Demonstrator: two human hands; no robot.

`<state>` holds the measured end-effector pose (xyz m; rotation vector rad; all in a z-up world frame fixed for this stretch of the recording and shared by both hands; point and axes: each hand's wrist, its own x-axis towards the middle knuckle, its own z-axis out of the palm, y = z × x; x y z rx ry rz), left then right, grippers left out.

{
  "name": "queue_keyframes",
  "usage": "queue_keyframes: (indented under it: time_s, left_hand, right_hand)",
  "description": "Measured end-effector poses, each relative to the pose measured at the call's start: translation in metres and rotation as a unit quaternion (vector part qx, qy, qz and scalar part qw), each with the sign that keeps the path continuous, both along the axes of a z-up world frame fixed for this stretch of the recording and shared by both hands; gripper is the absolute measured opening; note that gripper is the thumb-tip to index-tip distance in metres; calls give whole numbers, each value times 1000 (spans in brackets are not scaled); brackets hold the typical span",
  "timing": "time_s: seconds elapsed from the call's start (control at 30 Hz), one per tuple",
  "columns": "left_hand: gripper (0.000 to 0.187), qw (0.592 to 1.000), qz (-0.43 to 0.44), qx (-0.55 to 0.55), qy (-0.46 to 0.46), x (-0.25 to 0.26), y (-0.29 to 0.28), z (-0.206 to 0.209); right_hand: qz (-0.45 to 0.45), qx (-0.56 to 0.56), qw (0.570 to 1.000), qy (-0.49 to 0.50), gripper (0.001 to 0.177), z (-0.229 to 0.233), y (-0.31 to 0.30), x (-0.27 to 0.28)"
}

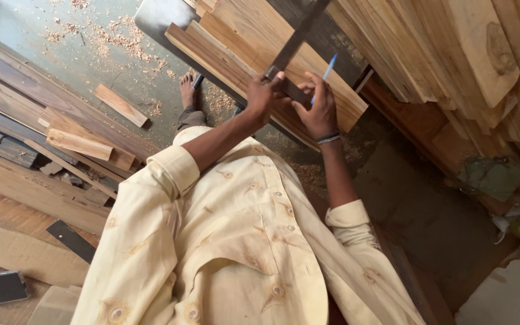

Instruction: The person uses a metal square and a blue pencil to mark straight lines on multiple wooden planks. They repeatedly position the square on the wood, draw a line, and then move to the next plank or side to continue the marking process.

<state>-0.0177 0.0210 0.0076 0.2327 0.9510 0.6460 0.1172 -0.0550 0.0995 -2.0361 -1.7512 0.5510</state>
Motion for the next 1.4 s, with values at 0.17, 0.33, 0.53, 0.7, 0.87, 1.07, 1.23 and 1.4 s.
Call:
queue_keyframes:
  time_s: [0.17, 0.33, 0.53, 0.7, 0.87, 1.07, 1.23, 1.4]
  left_hand:
    - [40, 1000, 21, -12, 18, -13, 14, 9]
    - [43, 999, 36, 0, 40, -19, 25, 11]
    - [42, 998, 42, 19, 44, -19, 25, 4]
    - [45, 997, 40, 21, 56, -20, 26, 5]
    - [48, 996, 16, 25, 79, -22, 27, 7]
    - [44, 998, 15, 26, 59, -22, 29, 6]
    - [39, 998, 19, 9, 52, -21, 30, 2]
    - [40, 997, 23, 21, 72, -21, 27, -1]
  right_hand:
    - [15, 28, 999, 10, 77, 0, 15, -13]
    - [5, 29, 999, 19, 75, -2, 25, -21]
    - [1, 49, 998, 33, 69, -5, 26, -21]
    - [-3, 39, 998, 43, 69, -4, 27, -20]
    - [-65, 61, 968, 233, 66, 2, 42, -10]
    - [-49, -10, 904, 424, 72, -3, 99, -4]
    - [14, -87, 934, 347, 51, 1, 126, -10]
    - [21, -78, 987, 135, 48, 22, 148, 12]
